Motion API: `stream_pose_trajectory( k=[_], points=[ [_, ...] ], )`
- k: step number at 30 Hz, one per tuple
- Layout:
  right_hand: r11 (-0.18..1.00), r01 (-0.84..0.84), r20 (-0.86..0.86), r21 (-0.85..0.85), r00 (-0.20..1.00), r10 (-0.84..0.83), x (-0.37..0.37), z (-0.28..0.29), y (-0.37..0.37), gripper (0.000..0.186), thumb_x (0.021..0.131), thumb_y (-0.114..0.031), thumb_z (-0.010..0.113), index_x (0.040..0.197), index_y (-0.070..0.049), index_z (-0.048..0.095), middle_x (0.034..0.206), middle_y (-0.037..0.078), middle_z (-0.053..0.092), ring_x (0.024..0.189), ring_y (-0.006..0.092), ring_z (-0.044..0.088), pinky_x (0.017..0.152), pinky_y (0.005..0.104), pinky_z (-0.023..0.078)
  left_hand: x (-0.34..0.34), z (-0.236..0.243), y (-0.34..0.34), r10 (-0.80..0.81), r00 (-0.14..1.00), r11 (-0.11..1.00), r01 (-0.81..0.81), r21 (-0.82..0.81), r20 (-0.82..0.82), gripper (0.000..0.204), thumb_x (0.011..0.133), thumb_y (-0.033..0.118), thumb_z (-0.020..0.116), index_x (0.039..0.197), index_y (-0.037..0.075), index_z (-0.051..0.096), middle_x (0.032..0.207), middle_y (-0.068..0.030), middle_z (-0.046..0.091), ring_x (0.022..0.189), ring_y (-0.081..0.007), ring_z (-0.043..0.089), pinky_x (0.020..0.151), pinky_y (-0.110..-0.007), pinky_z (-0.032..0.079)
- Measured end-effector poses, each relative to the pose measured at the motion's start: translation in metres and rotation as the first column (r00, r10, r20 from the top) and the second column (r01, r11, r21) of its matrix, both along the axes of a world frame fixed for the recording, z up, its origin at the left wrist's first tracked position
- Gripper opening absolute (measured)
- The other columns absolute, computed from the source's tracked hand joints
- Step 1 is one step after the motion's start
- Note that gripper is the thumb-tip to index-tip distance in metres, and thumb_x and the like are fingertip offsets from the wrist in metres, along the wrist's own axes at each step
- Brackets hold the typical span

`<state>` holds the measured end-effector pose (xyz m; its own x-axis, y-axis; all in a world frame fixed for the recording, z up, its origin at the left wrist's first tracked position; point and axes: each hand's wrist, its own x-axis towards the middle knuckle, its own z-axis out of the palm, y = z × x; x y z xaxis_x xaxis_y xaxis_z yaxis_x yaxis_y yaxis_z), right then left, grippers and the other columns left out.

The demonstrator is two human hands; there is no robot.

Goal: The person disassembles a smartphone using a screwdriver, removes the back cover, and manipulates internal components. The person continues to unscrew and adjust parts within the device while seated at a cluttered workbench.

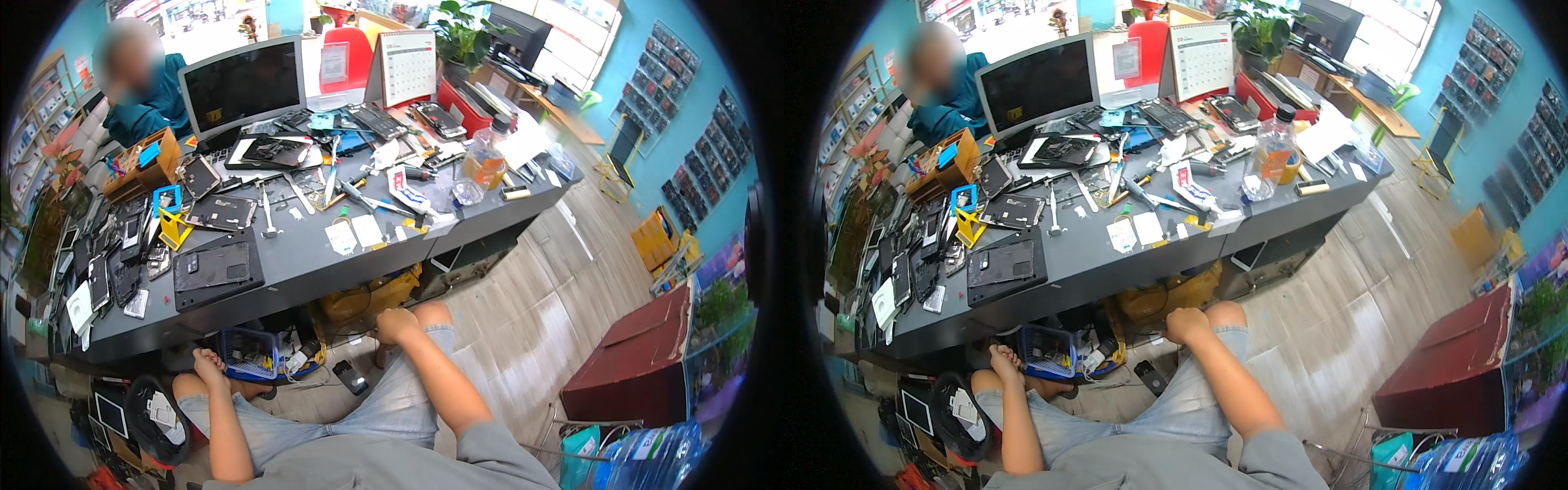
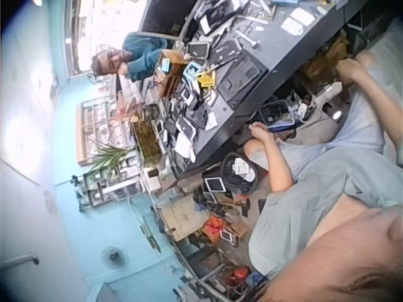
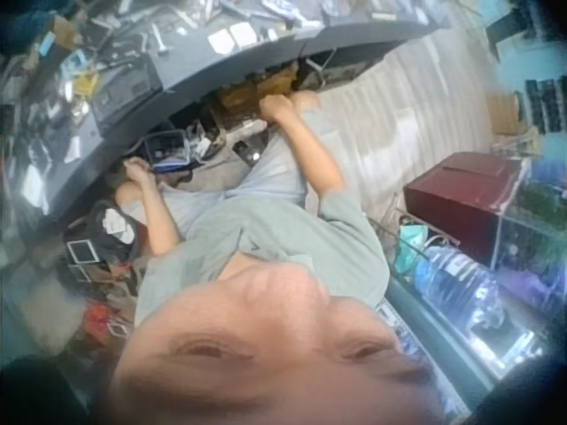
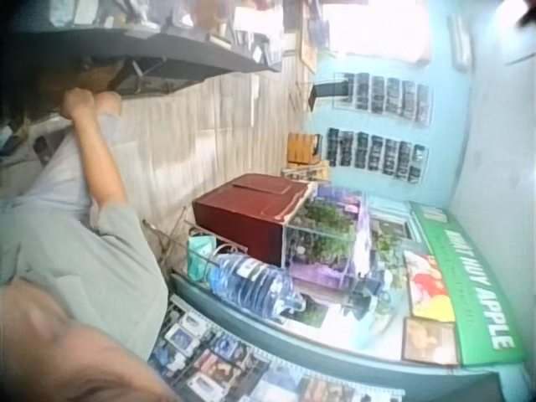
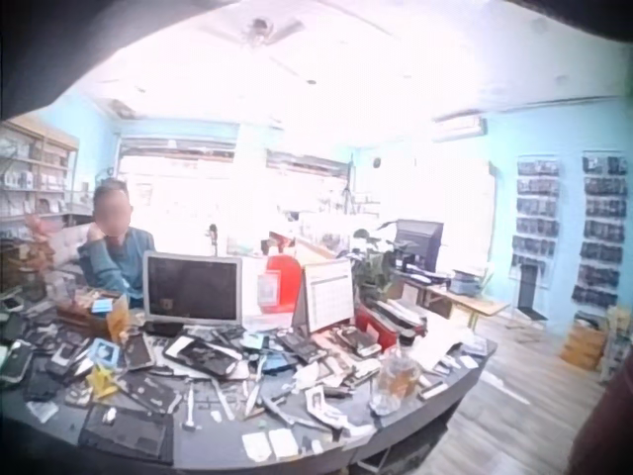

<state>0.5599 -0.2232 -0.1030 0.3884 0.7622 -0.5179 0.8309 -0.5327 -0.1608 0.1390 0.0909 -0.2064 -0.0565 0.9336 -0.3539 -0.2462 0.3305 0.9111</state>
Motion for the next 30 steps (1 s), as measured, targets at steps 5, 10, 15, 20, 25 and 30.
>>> stream_pose_trajectory(
  k=[5, 10, 15, 20, 25, 30],
  points=[
    [0.997, -0.006, -0.091, 0.083, 0.996, 0.013, 0.003, -0.008, -0.005, 0.06, 0.105, -0.06, 0.074, 0.119, -0.004, 0.088, 0.124, 0.021, 0.084, 0.118, 0.0389, 0.08, 0.103, 0.0504, 0.063, 0.005, -0.011, 0.0, -0.003, 0.993, 0.999, 0.009, 0.045, -0.12, 0.049, 0.112, 0.043, 0.054, 0.073, 0.013, 0.055, 0.062, 0.0005, 0.048, 0.048, -0.0114, 0.043, 0.044, -0.029, 0.033],
    [0.951, 0.034, -0.642, 0.307, 0.745, 0.181, 0.02, 0.089, -0.013, 0.056, 0.104, -0.057, 0.081, 0.109, -0.001, 0.086, 0.104, 0.015, 0.085, 0.089, 0.0258, 0.078, 0.087, 0.0393, 0.062, 0.018, -0.008, -0.011, -0.004, 0.98, 0.996, 0.021, 0.083, -0.197, 0.052, 0.114, 0.042, 0.053, 0.071, 0.012, 0.057, 0.06, 0.0015, 0.048, 0.048, -0.0097, 0.043, 0.045, -0.028, 0.032],
    [0.633, 0.001, -0.53, 0.774, 0.548, 0.647, 0.04, 0.263, 0.001, 0.024, 0.106, -0.019, 0.083, 0.11, 0.004, 0.084, 0.114, 0.017, 0.086, 0.106, 0.0284, 0.082, 0.094, 0.0389, 0.063, 0.014, -0.007, -0.014, -0.005, 0.983, 0.994, 0.025, 0.104, -0.182, 0.057, 0.118, 0.044, 0.051, 0.073, 0.011, 0.06, 0.061, 0.0022, 0.05, 0.049, -0.0091, 0.043, 0.047, -0.027, 0.032],
    [0.549, 0.035, -0.366, 0.835, 0.78, 0.508, 0.031, 0.268, 0.03, 0.015, 0.105, -0.015, 0.083, 0.104, 0.001, 0.083, 0.105, 0.011, 0.086, 0.092, 0.0201, 0.079, 0.079, 0.0338, 0.06, 0.034, 0.013, -0.021, 0.044, 0.995, 0.993, -0.033, 0.11, -0.094, 0.051, 0.117, 0.035, 0.052, 0.073, 0.01, 0.061, 0.061, 0.0018, 0.051, 0.049, -0.0091, 0.044, 0.047, -0.027, 0.03],
    [0.401, -0.017, -0.103, 0.916, 0.956, 0.275, 0.003, 0.241, 0.067, 0.012, 0.105, -0.014, 0.082, 0.104, -0.003, 0.083, 0.093, 0.008, 0.082, 0.074, 0.0166, 0.072, 0.066, 0.0338, 0.053, 0.028, 0.026, -0.03, 0.054, 0.999, 0.997, -0.054, 0.059, 0.005, 0.047, 0.114, 0.031, 0.055, 0.073, 0.009, 0.062, 0.062, 0.0005, 0.053, 0.051, -0.0087, 0.045, 0.048, -0.027, 0.031],
    [0.525, -0.177, 0.117, 0.832, 0.982, 0.146, -0.036, 0.241, 0.089, 0.01, 0.106, -0.013, 0.08, 0.104, -0.003, 0.082, 0.09, 0.013, 0.078, 0.064, 0.0261, 0.068, 0.063, 0.039, 0.052, 0.029, 0.019, -0.029, 0.088, 0.995, 0.996, -0.088, 0.0, 0.053, 0.048, 0.114, 0.03, 0.054, 0.073, 0.007, 0.064, 0.064, -0.001, 0.058, 0.051, -0.0097, 0.049, 0.049, -0.028, 0.035]
  ],
)
